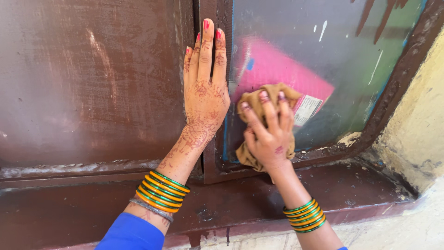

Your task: The person wipes the brown wooden frame and glass panes of a window with a cloth, moving it across the surfaces by hand.

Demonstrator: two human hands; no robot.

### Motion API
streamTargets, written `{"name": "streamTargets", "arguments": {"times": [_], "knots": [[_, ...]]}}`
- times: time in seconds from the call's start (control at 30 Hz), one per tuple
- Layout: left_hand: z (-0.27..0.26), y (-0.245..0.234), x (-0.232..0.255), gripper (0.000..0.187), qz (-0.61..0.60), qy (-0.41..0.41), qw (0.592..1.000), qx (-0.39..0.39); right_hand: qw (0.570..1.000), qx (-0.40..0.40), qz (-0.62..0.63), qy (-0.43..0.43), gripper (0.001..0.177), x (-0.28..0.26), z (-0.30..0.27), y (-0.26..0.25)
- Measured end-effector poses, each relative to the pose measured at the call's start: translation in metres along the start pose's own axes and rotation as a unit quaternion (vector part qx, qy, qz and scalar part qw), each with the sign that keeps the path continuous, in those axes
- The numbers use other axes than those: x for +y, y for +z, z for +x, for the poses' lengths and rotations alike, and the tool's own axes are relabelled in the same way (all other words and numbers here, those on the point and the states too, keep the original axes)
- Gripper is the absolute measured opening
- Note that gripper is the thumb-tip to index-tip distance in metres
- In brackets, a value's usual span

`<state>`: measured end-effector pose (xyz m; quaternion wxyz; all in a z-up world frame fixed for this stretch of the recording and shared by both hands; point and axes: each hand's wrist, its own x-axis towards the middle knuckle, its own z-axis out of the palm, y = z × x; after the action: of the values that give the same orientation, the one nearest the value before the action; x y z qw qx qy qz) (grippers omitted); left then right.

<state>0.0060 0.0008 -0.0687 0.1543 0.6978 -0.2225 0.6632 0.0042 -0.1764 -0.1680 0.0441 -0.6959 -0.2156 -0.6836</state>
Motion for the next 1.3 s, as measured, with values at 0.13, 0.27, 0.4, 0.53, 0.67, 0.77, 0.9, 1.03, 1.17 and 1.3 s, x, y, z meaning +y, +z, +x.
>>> {"name": "streamTargets", "arguments": {"times": [0.13, 0.27, 0.4, 0.53, 0.67, 0.77, 0.9, 1.03, 1.17, 1.3], "knots": [[-0.002, 0.001, 0.0, 0.059, -0.009, 0.001, 1.0, -0.002, 0.998, -0.002, -0.03, 0.048, 0.053, 0.035, -0.007, -0.006], [-0.004, 0.003, -0.002, 0.059, -0.023, -0.004, 1.0, -0.007, 0.997, 0.02, -0.032, 0.069, 0.049, 0.072, -0.016, -0.006], [-0.005, 0.006, -0.003, 0.053, -0.016, 0.0, 1.0, 0.003, 0.993, 0.042, -0.044, 0.105, 0.053, 0.109, -0.03, -0.005], [-0.006, 0.004, -0.003, 0.059, -0.022, -0.002, 1.0, -0.002, 0.982, 0.056, -0.068, 0.166, 0.055, 0.144, -0.05, -0.003], [-0.006, 0.002, -0.002, 0.055, -0.026, 0.0, 1.0, 0.002, 0.966, 0.051, -0.074, 0.243, 0.056, 0.173, -0.074, -0.004], [-0.006, 0.002, -0.001, 0.06, -0.027, -0.002, 1.0, 0.003, 0.957, 0.048, -0.085, 0.274, 0.059, 0.184, -0.096, -0.004], [-0.007, 0.003, 0.0, 0.059, -0.017, -0.004, 1.0, 0.002, 0.917, 0.072, -0.084, 0.382, 0.058, 0.192, -0.115, 0.007], [-0.007, 0.003, 0.001, 0.057, -0.016, -0.011, 1.0, 0.0, 0.893, 0.074, -0.1, 0.432, 0.055, 0.188, -0.117, 0.018], [-0.011, 0.003, 0.002, 0.054, -0.019, -0.021, 1.0, 0.014, 0.882, 0.066, -0.076, 0.461, 0.055, 0.158, -0.115, 0.023], [-0.018, 0.005, 0.001, 0.067, -0.071, -0.039, 0.996, 0.034, 0.876, 0.041, -0.071, 0.474, 0.058, 0.121, -0.111, 0.024]]}}
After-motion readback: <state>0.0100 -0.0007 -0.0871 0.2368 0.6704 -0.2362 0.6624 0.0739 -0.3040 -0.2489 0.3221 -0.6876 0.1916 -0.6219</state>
